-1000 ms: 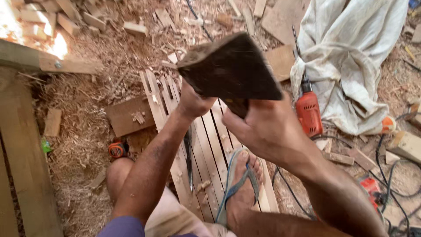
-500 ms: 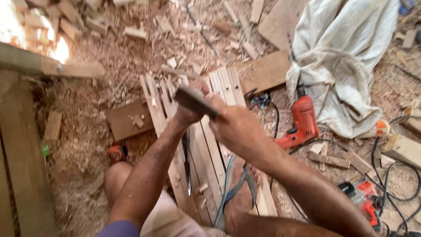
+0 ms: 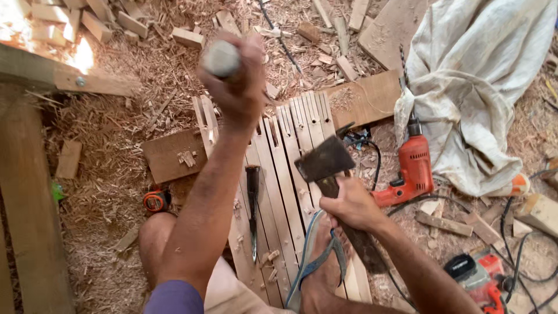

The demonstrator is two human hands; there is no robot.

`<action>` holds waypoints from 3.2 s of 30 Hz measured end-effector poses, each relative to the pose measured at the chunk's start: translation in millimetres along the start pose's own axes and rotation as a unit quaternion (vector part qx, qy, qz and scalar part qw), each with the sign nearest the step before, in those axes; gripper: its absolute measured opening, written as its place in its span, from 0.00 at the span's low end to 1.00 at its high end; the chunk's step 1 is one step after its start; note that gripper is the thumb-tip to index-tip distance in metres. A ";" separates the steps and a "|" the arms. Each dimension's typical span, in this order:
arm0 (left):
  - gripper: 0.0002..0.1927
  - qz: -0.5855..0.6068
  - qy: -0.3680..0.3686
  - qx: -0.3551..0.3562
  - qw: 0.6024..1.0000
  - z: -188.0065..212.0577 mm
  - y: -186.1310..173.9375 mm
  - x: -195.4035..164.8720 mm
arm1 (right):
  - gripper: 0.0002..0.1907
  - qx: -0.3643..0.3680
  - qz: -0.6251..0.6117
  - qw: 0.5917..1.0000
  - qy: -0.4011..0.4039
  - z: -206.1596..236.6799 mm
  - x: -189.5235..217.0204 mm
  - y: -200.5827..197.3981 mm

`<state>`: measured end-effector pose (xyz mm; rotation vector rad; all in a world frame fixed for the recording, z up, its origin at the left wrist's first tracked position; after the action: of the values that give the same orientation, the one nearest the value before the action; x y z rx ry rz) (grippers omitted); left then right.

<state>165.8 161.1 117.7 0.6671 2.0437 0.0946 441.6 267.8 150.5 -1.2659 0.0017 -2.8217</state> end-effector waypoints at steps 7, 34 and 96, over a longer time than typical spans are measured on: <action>0.19 0.009 -0.144 -0.370 0.918 -67.7 -158.5 -14.9 | 0.08 0.071 -0.069 0.989 0.112 -27.8 -57.3 11.4; 0.21 -0.483 -0.533 0.202 0.665 161.3 -43.8 -105.4 | 0.07 0.085 -0.052 0.981 0.168 -44.9 -63.7 1.9; 0.12 -0.246 -0.163 -0.026 0.955 82.9 25.4 -9.2 | 0.14 -0.124 0.459 0.875 -0.089 20.3 203.1 10.6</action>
<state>247.7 162.0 87.7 0.1140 1.8204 -0.2361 322.4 248.5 315.4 -1.1234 0.7606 -1.9092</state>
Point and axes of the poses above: each hand's wrist, its own z-axis away from the middle knuckle, its own y-axis out of the palm, x = y × z, the point moved 1 cm from there along -z, towards the middle knuckle, and after that the axes turned 8 degrees about x, right-handed, at the moved point
